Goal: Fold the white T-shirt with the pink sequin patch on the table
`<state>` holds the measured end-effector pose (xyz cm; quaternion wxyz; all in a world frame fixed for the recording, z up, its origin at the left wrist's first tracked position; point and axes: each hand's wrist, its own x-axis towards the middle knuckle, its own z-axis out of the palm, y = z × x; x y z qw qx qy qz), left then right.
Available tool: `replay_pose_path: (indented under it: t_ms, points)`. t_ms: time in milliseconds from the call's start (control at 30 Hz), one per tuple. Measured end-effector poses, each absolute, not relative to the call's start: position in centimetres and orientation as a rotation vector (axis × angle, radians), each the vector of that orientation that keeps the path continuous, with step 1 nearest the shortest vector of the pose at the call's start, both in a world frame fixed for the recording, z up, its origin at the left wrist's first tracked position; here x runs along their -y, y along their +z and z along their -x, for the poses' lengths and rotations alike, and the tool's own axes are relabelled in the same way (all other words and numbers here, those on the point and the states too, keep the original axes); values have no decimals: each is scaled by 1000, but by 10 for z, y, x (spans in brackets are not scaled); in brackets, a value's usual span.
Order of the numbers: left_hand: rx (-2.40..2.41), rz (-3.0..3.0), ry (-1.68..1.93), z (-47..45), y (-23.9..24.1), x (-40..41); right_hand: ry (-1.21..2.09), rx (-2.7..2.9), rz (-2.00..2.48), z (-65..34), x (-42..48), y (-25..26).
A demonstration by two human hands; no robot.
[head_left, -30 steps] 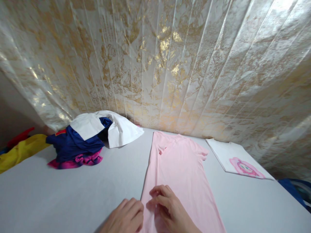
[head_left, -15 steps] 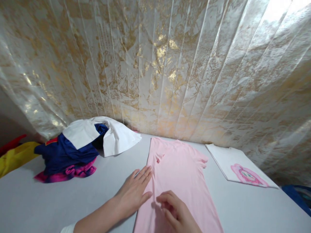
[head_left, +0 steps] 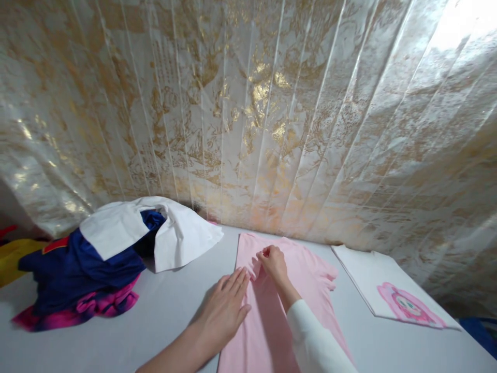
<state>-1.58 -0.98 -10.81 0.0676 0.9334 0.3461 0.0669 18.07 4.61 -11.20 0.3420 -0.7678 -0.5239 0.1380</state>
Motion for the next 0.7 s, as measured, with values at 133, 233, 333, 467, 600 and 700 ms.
replay_pose_path:
  t_ms: [133,233,333,467,600,700]
  points:
    - [-1064,-2798,185,8,-114,1,395,1385,1871,-180,-55,-125]
    - [-1080,-2790,188,9,-120,0,382,1372,1858,-186,-62,-130]
    - [-1086,-2799,158,10,-121,2,366,1358,1885,-194,-71,-128]
    - [-1070,-2798,63,11,-115,4,343,1380,1928,-203,-75,-121]
    - [-1075,-2807,82,13,-112,5,348,1423,2031,-207,-69,-122]
    - [-1079,-2844,141,9,-111,0,359,1442,2097,-207,-67,-122]
